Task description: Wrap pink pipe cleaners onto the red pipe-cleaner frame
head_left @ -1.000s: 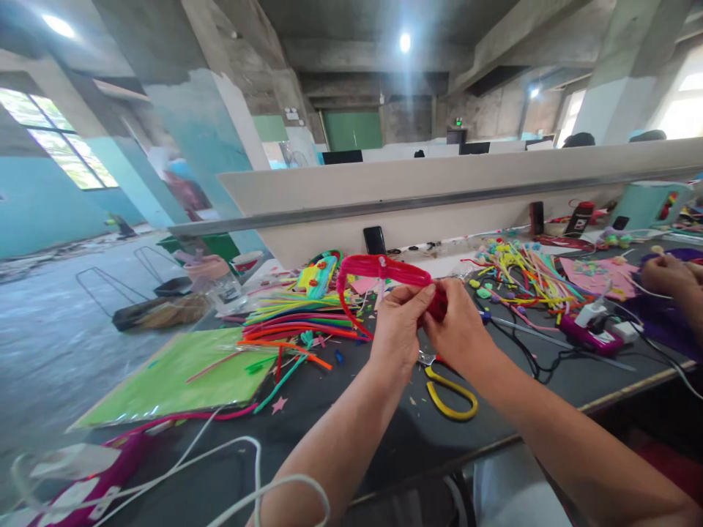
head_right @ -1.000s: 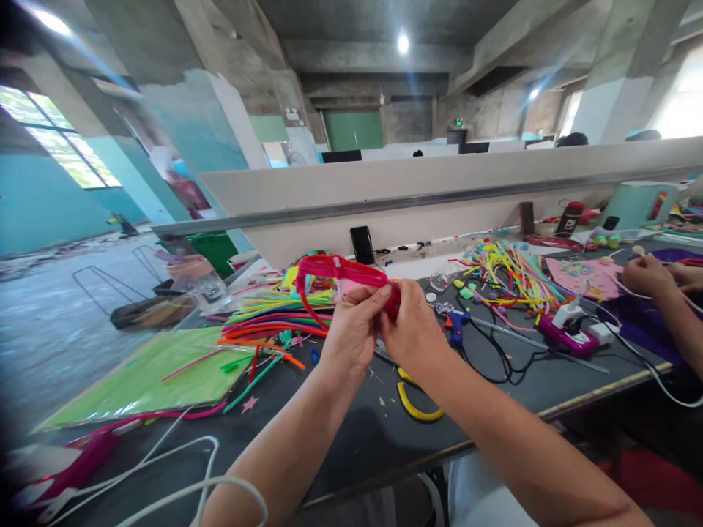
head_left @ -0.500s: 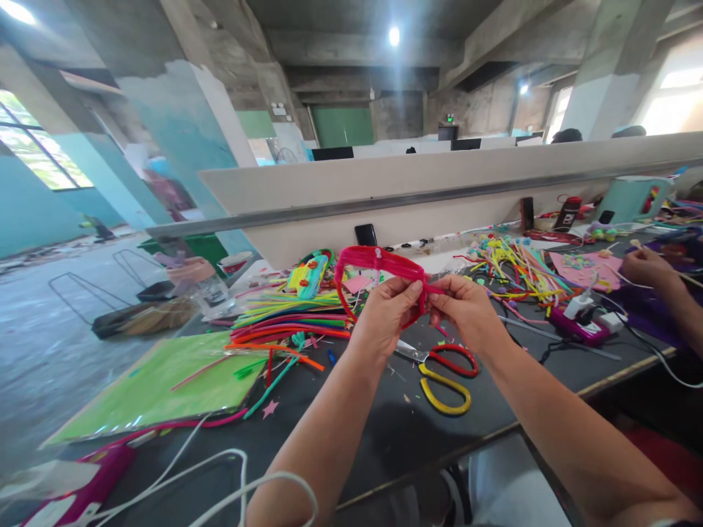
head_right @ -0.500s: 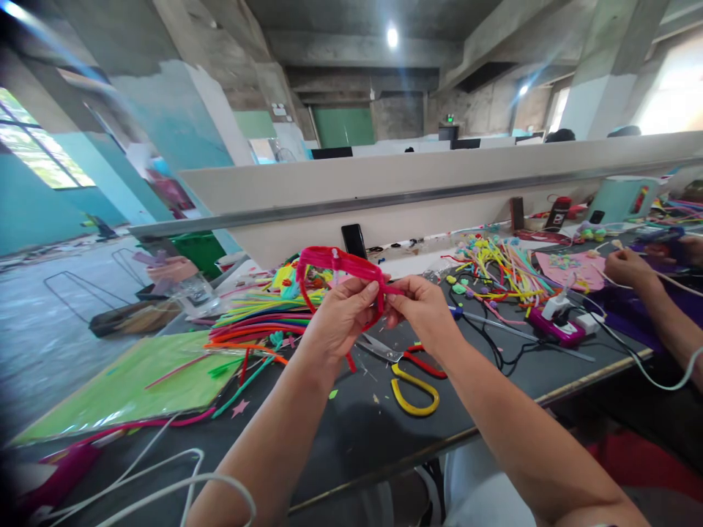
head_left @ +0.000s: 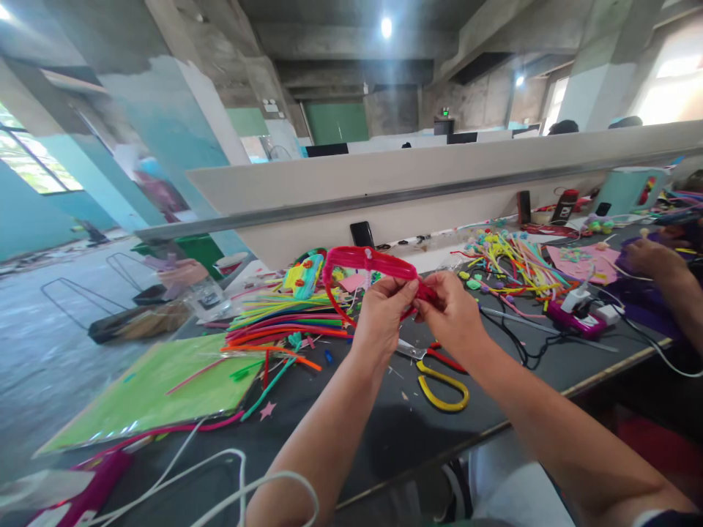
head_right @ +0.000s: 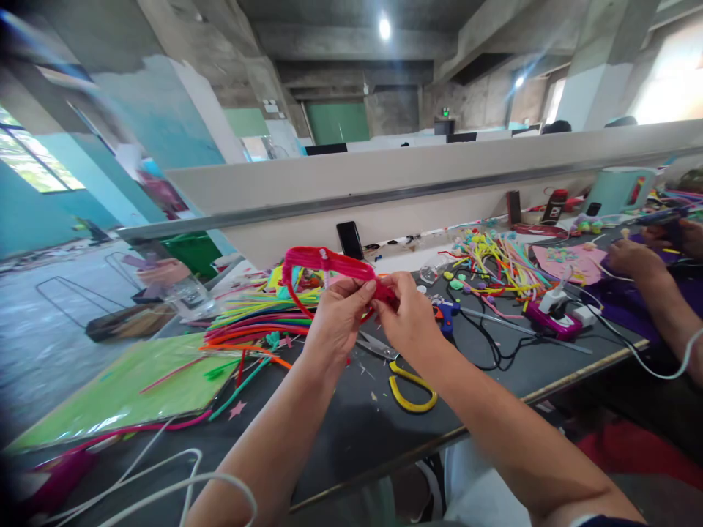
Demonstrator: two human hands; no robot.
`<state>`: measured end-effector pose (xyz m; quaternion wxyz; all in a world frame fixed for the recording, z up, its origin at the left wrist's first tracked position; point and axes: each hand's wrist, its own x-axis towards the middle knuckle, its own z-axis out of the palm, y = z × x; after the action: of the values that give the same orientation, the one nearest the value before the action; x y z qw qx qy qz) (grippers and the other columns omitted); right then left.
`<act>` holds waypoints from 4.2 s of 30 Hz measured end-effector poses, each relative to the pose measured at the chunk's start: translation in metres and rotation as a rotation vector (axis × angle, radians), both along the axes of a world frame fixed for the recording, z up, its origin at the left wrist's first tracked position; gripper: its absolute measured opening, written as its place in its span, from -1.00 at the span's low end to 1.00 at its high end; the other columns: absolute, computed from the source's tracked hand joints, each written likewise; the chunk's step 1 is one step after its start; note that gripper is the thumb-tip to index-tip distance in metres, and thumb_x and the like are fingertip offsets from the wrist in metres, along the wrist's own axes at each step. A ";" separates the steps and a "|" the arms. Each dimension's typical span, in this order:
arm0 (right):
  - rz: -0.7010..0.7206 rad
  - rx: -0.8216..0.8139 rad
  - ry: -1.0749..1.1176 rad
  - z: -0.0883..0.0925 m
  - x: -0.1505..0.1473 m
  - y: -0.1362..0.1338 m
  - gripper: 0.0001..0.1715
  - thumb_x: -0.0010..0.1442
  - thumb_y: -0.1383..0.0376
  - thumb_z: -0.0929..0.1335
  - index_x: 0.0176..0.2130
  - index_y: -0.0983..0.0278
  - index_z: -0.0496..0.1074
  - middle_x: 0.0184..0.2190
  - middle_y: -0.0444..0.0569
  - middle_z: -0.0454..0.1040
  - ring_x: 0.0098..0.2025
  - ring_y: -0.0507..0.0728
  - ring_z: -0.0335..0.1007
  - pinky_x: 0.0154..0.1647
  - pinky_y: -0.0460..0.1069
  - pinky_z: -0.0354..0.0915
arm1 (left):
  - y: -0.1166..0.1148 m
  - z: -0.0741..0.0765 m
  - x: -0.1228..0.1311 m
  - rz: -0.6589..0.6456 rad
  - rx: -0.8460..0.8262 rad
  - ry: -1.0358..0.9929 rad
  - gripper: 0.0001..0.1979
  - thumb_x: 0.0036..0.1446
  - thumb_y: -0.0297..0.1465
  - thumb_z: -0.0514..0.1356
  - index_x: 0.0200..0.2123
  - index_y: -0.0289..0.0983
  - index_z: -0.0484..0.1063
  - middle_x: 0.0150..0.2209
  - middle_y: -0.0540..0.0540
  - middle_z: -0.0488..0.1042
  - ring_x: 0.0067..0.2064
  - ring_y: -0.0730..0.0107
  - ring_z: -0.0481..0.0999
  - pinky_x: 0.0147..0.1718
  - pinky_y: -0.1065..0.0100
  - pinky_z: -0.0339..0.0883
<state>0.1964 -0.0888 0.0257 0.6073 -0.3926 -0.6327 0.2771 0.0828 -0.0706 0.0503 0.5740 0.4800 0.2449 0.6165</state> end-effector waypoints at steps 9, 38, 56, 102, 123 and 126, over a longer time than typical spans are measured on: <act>0.279 -0.134 0.301 0.005 0.013 0.016 -0.79 -0.03 0.26 0.45 -0.39 0.28 0.37 -0.61 -0.22 0.42 -0.62 -0.01 0.34 -0.52 -0.07 0.32 | 0.001 0.004 -0.006 -0.045 0.030 0.047 -0.80 -0.16 -0.37 0.39 -0.48 -0.37 0.49 -0.55 0.00 0.46 -0.53 0.55 0.39 -0.55 0.49 0.30; -0.023 0.072 0.258 -0.014 -0.008 0.001 -0.85 0.08 0.19 0.41 -0.37 0.23 0.43 -0.53 -0.16 0.41 -0.56 0.04 0.36 -0.50 -0.02 0.33 | -0.004 0.000 0.000 0.129 0.080 0.135 -0.85 -0.08 -0.37 0.31 -0.53 -0.32 0.44 -0.62 0.04 0.39 -0.62 0.58 0.27 -0.61 0.49 0.17; 0.016 -0.301 -1.238 -0.103 0.039 0.000 -0.16 -0.12 0.08 0.49 0.10 0.37 0.32 0.00 0.26 0.36 0.06 0.36 0.28 0.08 0.14 0.18 | 0.013 0.015 -0.034 0.206 0.015 0.219 -0.78 -0.21 -0.34 0.39 -0.59 -0.35 0.46 -0.71 0.05 0.32 -0.69 0.66 0.18 -0.71 0.54 0.05; -0.238 0.170 -0.486 -0.063 0.013 -0.022 -0.56 0.16 0.30 0.28 0.06 0.17 0.21 -0.16 0.00 0.25 -0.24 0.09 0.26 -0.16 0.06 0.32 | -0.007 0.014 -0.015 0.124 -0.014 -0.339 -0.80 -0.14 -0.42 0.38 -0.49 -0.33 0.42 -0.55 0.06 0.44 -0.54 0.60 0.41 -0.49 0.50 0.31; -0.285 0.147 -0.516 -0.053 0.019 -0.017 -0.40 0.04 0.43 0.29 0.10 0.20 0.21 -0.12 0.04 0.27 -0.14 0.16 0.32 -0.04 0.09 0.31 | -0.005 0.006 -0.006 0.113 -0.012 -0.200 -0.82 -0.18 -0.42 0.35 -0.56 -0.34 0.38 -0.61 0.05 0.38 -0.58 0.58 0.36 -0.52 0.48 0.28; -0.278 0.159 -0.545 -0.057 0.019 -0.013 -0.39 0.05 0.41 0.29 0.11 0.21 0.20 -0.11 0.06 0.32 -0.12 0.17 0.33 -0.06 0.09 0.31 | -0.005 0.006 -0.007 0.115 -0.018 -0.196 -0.81 -0.19 -0.41 0.36 -0.56 -0.34 0.39 -0.61 0.04 0.39 -0.58 0.59 0.36 -0.52 0.49 0.28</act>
<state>0.2156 -0.1014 -0.0314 0.4761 -0.4864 -0.7322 0.0258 0.0761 -0.0754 0.0566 0.5630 0.3976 0.2202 0.6902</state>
